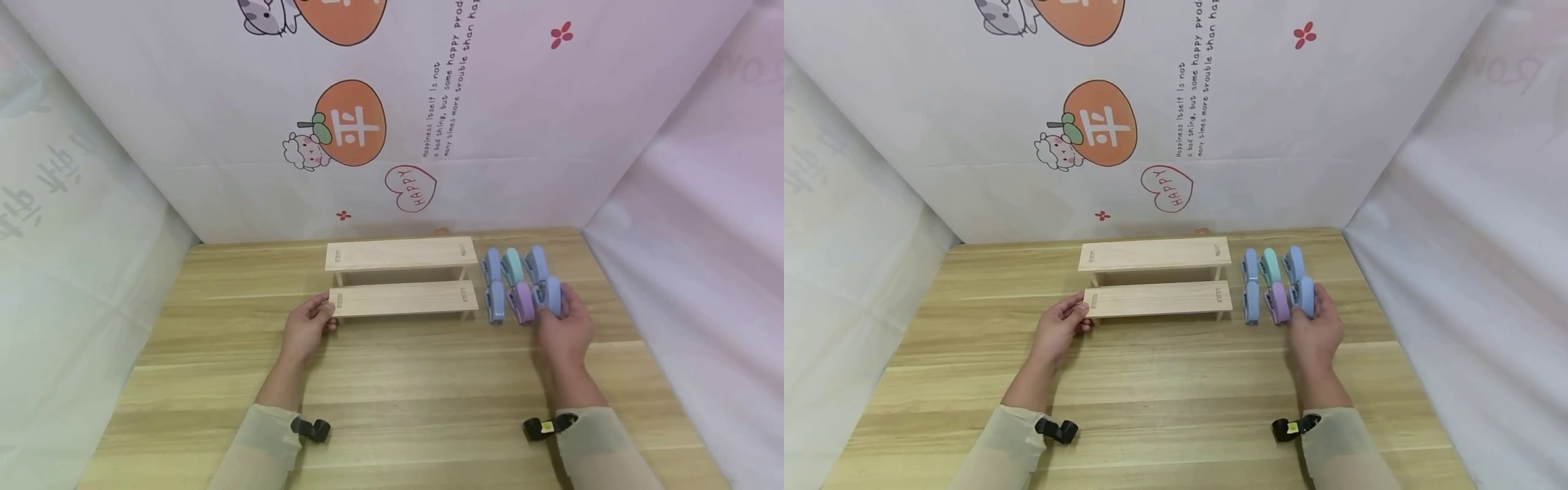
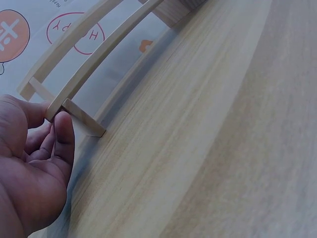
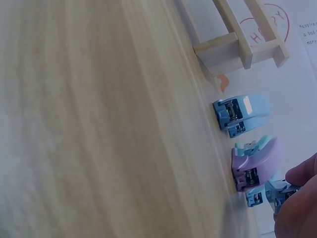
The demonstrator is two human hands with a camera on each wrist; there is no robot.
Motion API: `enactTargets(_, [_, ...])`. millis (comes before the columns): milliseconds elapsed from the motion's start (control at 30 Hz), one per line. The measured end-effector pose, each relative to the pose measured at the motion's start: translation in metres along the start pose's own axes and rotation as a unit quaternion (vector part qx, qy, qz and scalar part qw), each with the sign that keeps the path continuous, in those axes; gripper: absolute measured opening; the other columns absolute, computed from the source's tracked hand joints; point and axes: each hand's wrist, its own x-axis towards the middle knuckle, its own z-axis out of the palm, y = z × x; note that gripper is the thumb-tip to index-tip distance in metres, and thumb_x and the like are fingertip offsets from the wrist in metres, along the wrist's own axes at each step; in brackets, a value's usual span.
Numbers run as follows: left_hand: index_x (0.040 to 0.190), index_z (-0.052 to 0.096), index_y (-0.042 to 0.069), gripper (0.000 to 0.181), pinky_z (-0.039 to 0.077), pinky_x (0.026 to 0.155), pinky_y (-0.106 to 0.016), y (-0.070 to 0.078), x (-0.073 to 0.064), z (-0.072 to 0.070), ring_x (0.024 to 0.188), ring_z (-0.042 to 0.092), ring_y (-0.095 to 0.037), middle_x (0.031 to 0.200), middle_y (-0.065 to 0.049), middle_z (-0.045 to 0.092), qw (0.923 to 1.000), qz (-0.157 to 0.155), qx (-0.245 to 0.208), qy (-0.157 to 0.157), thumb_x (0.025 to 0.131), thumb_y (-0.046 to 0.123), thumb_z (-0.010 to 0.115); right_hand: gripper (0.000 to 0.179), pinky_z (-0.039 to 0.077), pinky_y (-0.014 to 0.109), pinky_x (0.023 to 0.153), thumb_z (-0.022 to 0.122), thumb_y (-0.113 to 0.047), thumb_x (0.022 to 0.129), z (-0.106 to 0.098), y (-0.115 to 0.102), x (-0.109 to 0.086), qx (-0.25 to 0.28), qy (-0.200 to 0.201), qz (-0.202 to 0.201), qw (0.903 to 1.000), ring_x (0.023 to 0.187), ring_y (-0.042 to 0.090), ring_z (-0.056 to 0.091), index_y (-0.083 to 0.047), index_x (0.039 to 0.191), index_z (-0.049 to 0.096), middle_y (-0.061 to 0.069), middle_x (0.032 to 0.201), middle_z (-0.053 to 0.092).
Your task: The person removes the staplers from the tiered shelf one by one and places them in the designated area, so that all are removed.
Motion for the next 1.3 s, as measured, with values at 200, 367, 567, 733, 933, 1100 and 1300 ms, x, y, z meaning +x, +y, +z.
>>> enactTargets(200, [0.144,0.058,0.003,0.043,0.065,0.077,-0.027,0.002,-0.001,0.000,0.087,0.068,-0.021,0.125,-0.017,0.067,1.0000,0.000,-0.002,-0.001,0.103,0.015,0.067,0.075,0.031,0.033,0.125,0.064,0.002,0.095,0.000,0.005,0.008,-0.006,-0.014,0.045,0.9989,0.150,0.021,0.037,-0.022,0.161,0.037,0.007,0.163,0.038])
enactTargets(367, [0.144,0.058,0.003,0.044,0.065,0.077,-0.026,0.004,-0.001,0.000,0.087,0.068,-0.021,0.125,-0.017,0.067,1.0000,0.002,-0.005,0.001,0.103,0.015,0.067,0.077,0.027,0.032,0.126,0.063,0.003,0.095,0.000,0.006,0.014,0.012,-0.022,0.071,0.9972,0.152,0.019,0.032,-0.024,0.161,0.035,0.006,0.165,0.035])
enactTargets(567, [0.143,0.058,0.003,0.043,0.064,0.077,-0.026,0.004,0.001,-0.001,0.088,0.068,-0.021,0.125,-0.017,0.067,0.9999,0.006,-0.008,0.000,0.103,0.015,0.067,0.078,0.026,0.034,0.127,0.064,0.003,0.095,-0.001,0.007,0.020,0.008,-0.031,0.082,0.9961,0.153,0.020,0.030,-0.026,0.162,0.034,0.006,0.166,0.032])
enactTargets(733, [0.142,0.059,0.002,0.043,0.065,0.076,-0.026,0.002,0.000,-0.001,0.086,0.068,-0.021,0.122,-0.018,0.068,0.9999,0.009,-0.007,0.004,0.102,0.014,0.068,0.081,0.025,0.037,0.128,0.065,0.000,0.096,-0.004,0.009,0.020,-0.002,-0.038,0.105,0.9938,0.154,0.019,0.027,-0.033,0.162,0.031,0.001,0.167,0.028])
enactTargets(933, [0.142,0.060,0.003,0.043,0.065,0.076,-0.027,-0.001,-0.001,-0.001,0.086,0.068,-0.021,0.118,-0.017,0.069,1.0000,0.002,-0.008,0.004,0.101,0.015,0.069,0.082,0.023,0.037,0.128,0.064,0.001,0.096,-0.005,0.013,0.021,-0.009,-0.044,0.109,0.9930,0.154,0.019,0.026,-0.032,0.162,0.030,0.001,0.168,0.027])
enactTargets(1100, [0.143,0.059,0.004,0.044,0.064,0.076,-0.026,-0.003,0.002,-0.003,0.089,0.068,-0.024,0.124,-0.017,0.068,1.0000,0.006,-0.003,0.000,0.102,0.017,0.068,0.087,0.025,0.036,0.127,0.063,0.012,0.088,-0.002,0.013,0.022,0.041,-0.041,0.108,0.9924,0.154,0.021,0.028,-0.028,0.161,0.036,0.004,0.167,0.030])
enactTargets(1300, [0.143,0.060,0.005,0.044,0.065,0.077,-0.027,-0.002,0.002,-0.003,0.089,0.068,-0.023,0.125,-0.017,0.068,1.0000,0.005,-0.001,0.001,0.102,0.017,0.069,0.087,0.028,0.035,0.125,0.065,0.014,0.087,0.000,0.015,0.025,0.049,-0.044,0.108,0.9919,0.153,0.022,0.029,-0.024,0.160,0.038,0.007,0.166,0.031])
